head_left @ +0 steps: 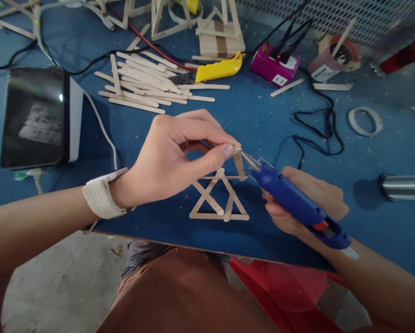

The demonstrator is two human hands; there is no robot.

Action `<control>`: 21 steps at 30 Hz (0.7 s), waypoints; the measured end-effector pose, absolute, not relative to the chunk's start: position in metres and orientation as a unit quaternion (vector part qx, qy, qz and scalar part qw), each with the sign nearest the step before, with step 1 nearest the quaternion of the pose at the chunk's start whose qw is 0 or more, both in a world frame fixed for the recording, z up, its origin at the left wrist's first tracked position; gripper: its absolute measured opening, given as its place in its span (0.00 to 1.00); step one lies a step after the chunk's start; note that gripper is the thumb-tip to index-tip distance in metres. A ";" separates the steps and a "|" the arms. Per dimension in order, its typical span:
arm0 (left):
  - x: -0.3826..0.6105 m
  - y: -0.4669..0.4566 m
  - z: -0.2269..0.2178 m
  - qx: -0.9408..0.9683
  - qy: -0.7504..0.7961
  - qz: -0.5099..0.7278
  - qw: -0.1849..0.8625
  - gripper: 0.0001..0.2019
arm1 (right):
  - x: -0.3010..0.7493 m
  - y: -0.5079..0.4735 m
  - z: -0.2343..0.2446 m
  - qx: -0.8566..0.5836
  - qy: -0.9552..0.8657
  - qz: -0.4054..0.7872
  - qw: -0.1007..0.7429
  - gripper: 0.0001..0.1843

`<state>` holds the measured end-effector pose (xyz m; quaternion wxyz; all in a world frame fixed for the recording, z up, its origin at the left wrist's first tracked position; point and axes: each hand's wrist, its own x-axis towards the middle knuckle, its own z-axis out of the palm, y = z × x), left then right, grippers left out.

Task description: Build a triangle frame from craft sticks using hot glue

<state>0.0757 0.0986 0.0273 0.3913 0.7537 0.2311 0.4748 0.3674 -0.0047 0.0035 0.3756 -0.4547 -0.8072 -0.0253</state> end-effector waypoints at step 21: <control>0.076 0.104 0.024 0.728 0.225 0.459 0.457 0.04 | 0.362 0.001 0.017 -0.404 -0.838 0.029 0.366 0.17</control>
